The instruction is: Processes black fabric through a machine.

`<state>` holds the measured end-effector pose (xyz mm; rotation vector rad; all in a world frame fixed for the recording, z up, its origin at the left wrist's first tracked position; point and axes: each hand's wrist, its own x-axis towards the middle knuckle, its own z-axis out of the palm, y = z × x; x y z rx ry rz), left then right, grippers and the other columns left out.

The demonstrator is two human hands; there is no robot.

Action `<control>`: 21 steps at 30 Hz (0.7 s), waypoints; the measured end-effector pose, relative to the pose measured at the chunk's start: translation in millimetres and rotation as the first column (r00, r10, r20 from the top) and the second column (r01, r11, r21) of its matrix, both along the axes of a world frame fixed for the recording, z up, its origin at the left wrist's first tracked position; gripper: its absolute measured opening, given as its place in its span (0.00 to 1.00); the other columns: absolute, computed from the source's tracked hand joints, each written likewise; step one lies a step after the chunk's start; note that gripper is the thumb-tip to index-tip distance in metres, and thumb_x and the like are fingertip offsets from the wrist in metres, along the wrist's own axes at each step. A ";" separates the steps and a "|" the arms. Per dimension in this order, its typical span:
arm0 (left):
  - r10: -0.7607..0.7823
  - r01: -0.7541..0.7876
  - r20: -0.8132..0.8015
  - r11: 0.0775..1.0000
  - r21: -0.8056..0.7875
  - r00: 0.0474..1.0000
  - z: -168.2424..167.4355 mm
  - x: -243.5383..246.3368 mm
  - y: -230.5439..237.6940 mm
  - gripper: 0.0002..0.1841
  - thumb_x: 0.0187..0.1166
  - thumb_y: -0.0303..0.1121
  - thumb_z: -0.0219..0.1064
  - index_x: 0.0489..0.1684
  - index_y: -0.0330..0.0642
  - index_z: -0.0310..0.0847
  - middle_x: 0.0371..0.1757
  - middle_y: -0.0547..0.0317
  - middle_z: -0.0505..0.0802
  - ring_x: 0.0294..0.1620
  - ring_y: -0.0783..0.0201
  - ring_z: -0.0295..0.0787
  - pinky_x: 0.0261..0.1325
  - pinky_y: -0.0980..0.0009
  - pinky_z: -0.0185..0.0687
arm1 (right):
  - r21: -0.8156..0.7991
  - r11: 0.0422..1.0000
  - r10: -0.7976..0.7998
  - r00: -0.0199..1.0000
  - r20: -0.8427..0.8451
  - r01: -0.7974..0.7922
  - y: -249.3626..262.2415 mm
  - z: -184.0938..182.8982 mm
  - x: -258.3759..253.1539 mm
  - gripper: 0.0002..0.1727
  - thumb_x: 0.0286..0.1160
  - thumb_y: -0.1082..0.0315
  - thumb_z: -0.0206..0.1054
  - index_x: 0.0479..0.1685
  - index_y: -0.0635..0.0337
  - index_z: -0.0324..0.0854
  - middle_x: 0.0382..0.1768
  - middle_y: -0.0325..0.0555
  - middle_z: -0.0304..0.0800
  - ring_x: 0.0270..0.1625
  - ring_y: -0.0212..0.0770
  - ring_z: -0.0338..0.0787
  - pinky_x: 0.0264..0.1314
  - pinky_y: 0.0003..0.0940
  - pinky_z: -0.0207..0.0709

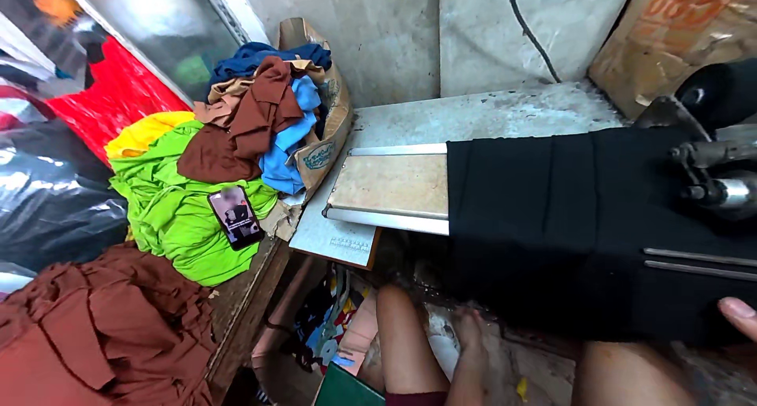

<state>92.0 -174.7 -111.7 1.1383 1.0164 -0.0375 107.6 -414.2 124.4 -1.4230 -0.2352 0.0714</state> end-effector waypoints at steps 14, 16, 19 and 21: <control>-0.640 0.424 0.573 0.768 0.480 0.511 206.9 -2.4 68.8 0.21 0.67 0.30 0.81 0.57 0.36 0.82 0.46 0.62 0.97 0.49 0.70 0.95 0.61 0.66 0.92 | -0.186 0.982 -0.019 1.000 0.014 0.021 -6.4 -5.1 -1.3 0.18 0.86 0.40 0.56 0.46 0.35 0.89 0.45 0.17 0.94 0.52 0.17 0.90 0.60 0.23 0.85; -0.541 0.325 0.658 0.841 0.433 0.524 215.5 -6.2 75.3 0.23 0.61 0.38 0.85 0.55 0.51 0.84 0.45 0.72 0.97 0.47 0.75 0.95 0.56 0.71 0.92 | -0.239 0.971 0.025 0.999 -0.022 -0.030 -9.1 1.9 -0.7 0.22 0.88 0.43 0.53 0.39 0.44 0.87 0.38 0.22 0.93 0.46 0.17 0.90 0.54 0.24 0.86; -0.635 0.346 0.624 0.772 0.534 0.454 224.9 -0.3 87.9 0.22 0.64 0.28 0.82 0.57 0.49 0.81 0.47 0.76 0.97 0.50 0.78 0.93 0.58 0.74 0.91 | -0.307 0.947 0.080 0.996 -0.049 -0.092 -15.1 2.5 2.6 0.28 0.90 0.45 0.50 0.32 0.55 0.84 0.30 0.30 0.87 0.39 0.20 0.85 0.46 0.27 0.81; -0.676 0.375 0.633 0.736 0.563 0.378 232.9 2.2 93.3 0.23 0.66 0.30 0.82 0.59 0.54 0.81 0.49 0.79 0.96 0.51 0.80 0.93 0.58 0.76 0.90 | -0.318 0.941 0.106 0.992 -0.062 -0.121 -18.7 1.5 4.9 0.28 0.90 0.45 0.50 0.28 0.56 0.81 0.26 0.32 0.83 0.35 0.22 0.84 0.41 0.28 0.79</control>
